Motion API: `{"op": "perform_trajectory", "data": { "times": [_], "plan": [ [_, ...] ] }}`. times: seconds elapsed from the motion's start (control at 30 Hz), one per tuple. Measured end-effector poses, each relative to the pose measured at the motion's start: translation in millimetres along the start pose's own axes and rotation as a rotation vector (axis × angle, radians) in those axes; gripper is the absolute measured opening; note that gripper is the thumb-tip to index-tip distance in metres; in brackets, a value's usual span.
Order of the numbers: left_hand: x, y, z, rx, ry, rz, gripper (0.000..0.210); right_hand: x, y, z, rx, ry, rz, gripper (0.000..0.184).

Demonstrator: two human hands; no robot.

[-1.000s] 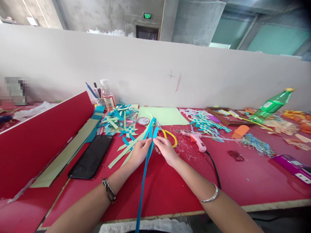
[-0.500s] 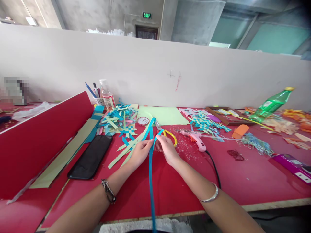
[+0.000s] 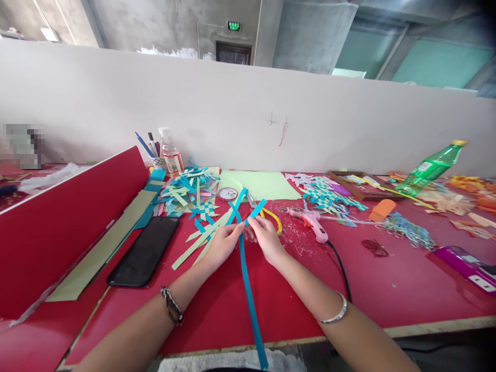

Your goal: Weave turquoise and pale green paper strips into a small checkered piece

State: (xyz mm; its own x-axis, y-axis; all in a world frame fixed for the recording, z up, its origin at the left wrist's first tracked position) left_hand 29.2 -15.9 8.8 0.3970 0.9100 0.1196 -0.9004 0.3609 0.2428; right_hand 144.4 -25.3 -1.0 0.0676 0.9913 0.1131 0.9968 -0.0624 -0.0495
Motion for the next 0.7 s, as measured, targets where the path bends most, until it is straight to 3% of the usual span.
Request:
{"op": "perform_trajectory", "data": {
  "times": [0.23, 0.43, 0.57, 0.7],
  "plan": [
    [-0.2, -0.7, -1.4, -0.025, -0.102, -0.059, 0.042, -0.2, -3.2, 0.1, -0.064, -0.031, -0.109, 0.033],
    [1.1, 3.3, -7.1, 0.007, -0.021, 0.144, 0.04, -0.7, -3.0, 2.5, -0.057, -0.016, -0.09, 0.032],
    [0.4, -0.7, -3.5, -0.003, -0.016, 0.004, 0.039, 0.0, -1.3, -1.5, -0.018, 0.022, -0.02, 0.032],
    [-0.2, -1.1, -1.3, 0.017, -0.062, -0.008, 0.04, 0.6, -2.1, -1.7, -0.056, -0.017, -0.052, 0.033]
  ]
}}
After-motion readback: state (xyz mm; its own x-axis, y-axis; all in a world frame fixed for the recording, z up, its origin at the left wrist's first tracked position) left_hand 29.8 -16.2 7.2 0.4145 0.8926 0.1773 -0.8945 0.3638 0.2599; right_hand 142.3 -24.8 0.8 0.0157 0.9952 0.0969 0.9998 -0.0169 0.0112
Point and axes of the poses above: each hand's wrist, its own x-axis towards the middle knuckle, its own y-axis out of the back of the hand, z = x × y, the point moved 2 cm from there along x, towards the middle knuckle, and after that the axes turned 1 degree about -z, right-handed, at the moved point
